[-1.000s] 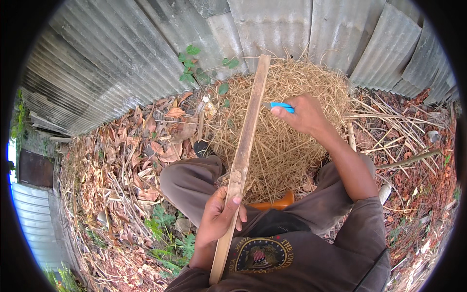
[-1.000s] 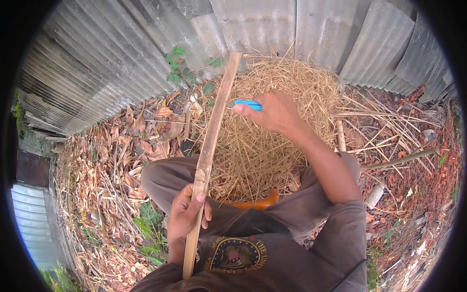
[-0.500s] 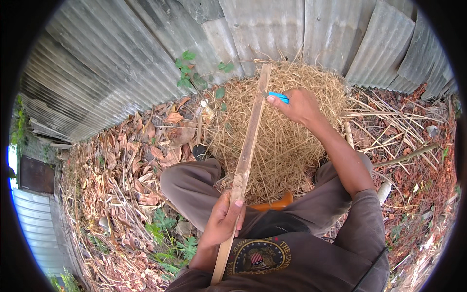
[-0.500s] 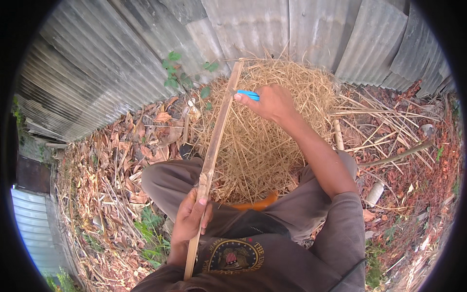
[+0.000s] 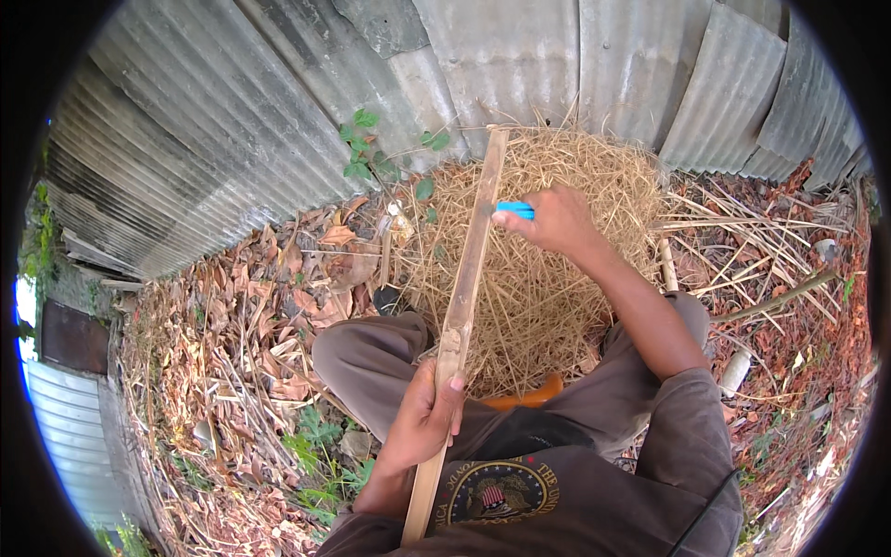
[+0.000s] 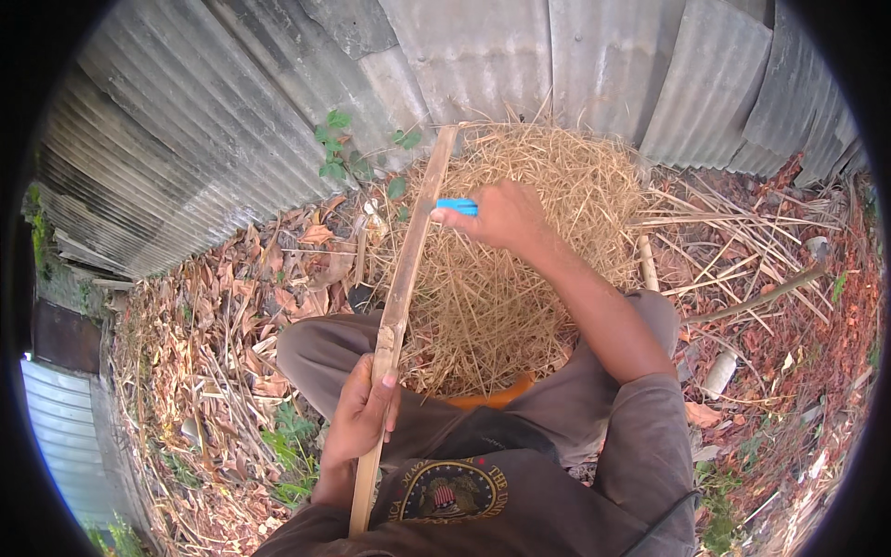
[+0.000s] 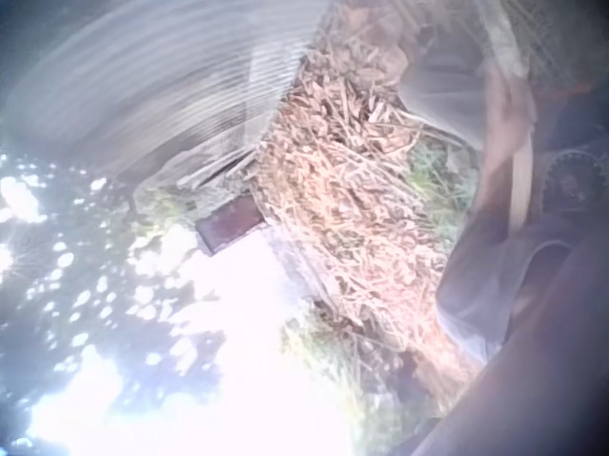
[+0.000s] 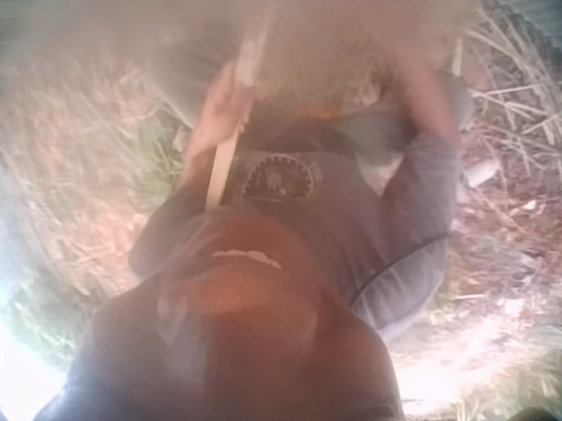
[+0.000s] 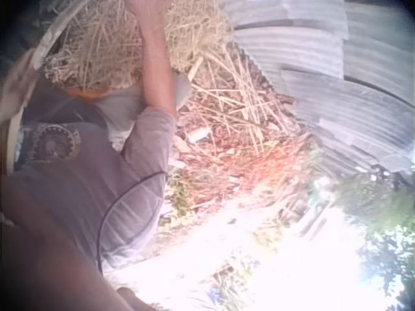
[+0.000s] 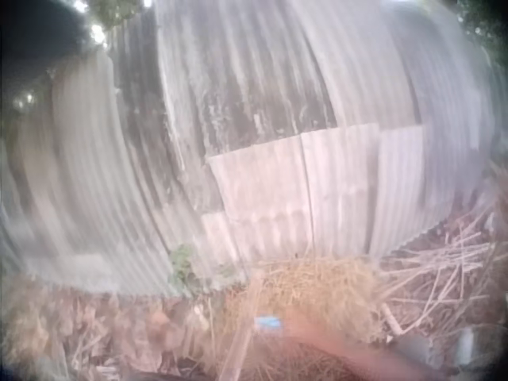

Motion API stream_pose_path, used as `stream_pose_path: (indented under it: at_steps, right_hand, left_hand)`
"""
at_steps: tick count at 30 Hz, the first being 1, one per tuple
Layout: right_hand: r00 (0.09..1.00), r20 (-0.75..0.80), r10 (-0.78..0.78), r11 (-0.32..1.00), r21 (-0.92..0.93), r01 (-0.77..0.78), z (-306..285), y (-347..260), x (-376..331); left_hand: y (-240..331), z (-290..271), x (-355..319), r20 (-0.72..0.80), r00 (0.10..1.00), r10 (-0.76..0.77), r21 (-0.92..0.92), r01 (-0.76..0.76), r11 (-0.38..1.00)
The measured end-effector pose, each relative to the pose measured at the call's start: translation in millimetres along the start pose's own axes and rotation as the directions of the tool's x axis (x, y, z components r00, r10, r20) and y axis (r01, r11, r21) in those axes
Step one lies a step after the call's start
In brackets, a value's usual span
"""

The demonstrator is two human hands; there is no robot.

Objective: The person sits on the ground and uses a blue utility knife to shave and smooth a long piece of bamboo. They hold the bamboo with their left hand and scrape along its length with the knife in their right hand, occasionally rotating the piece to work on different sides.

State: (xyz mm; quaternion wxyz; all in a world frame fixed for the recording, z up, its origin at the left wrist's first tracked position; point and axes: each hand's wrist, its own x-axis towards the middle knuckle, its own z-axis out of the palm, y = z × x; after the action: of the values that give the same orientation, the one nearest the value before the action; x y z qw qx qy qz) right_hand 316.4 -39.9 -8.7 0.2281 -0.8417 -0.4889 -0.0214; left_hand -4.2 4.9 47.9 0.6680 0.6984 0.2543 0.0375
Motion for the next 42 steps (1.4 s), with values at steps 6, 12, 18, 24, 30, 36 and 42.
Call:
stream_pose_path:
  at_steps: [6, 12, 18, 24, 30, 36, 42]
  right_hand:
    - [0.999, 0.019, 0.051, 0.998, -0.042, -0.050, -3, 13, 5]
    - [0.831, -0.076, 0.551, 0.833, 0.112, -0.542, -21, 123, 43]
    - [0.900, -0.025, 0.436, 0.894, 0.130, -0.429, -36, 57, 17]
    - [0.985, 0.046, -0.167, 0.981, 0.110, 0.162, -17, -55, -48]
    - [0.981, 0.018, -0.192, 0.981, 0.006, 0.192, -5, -45, -37]
    - [0.978, -0.038, -0.203, 0.979, -0.029, 0.202, 9, -34, -26]
    - [0.994, -0.003, -0.106, 0.993, -0.050, 0.105, 6, -23, -8]
  left_hand:
    - [-3, 1, -7, 0.047, 0.998, -0.048, -0.019, 0.049, 0.999]
    - [1, 14, -42, 0.308, 0.951, -0.016, -0.103, 0.050, 0.993]
    - [-6, -5, -14, 0.003, 0.997, -0.078, -0.142, 0.078, 0.987]
    - [2, -9, 5, -0.107, 0.994, -0.035, -0.061, 0.028, 0.998]
    - [4, -1, 8, -0.124, 0.992, 0.009, 0.057, -0.002, 0.998]
    - [5, -1, 14, -0.123, 0.990, 0.062, 0.151, -0.043, 0.988]
    - [1, 2, 12, -0.096, 0.994, 0.045, 0.109, -0.034, 0.993]
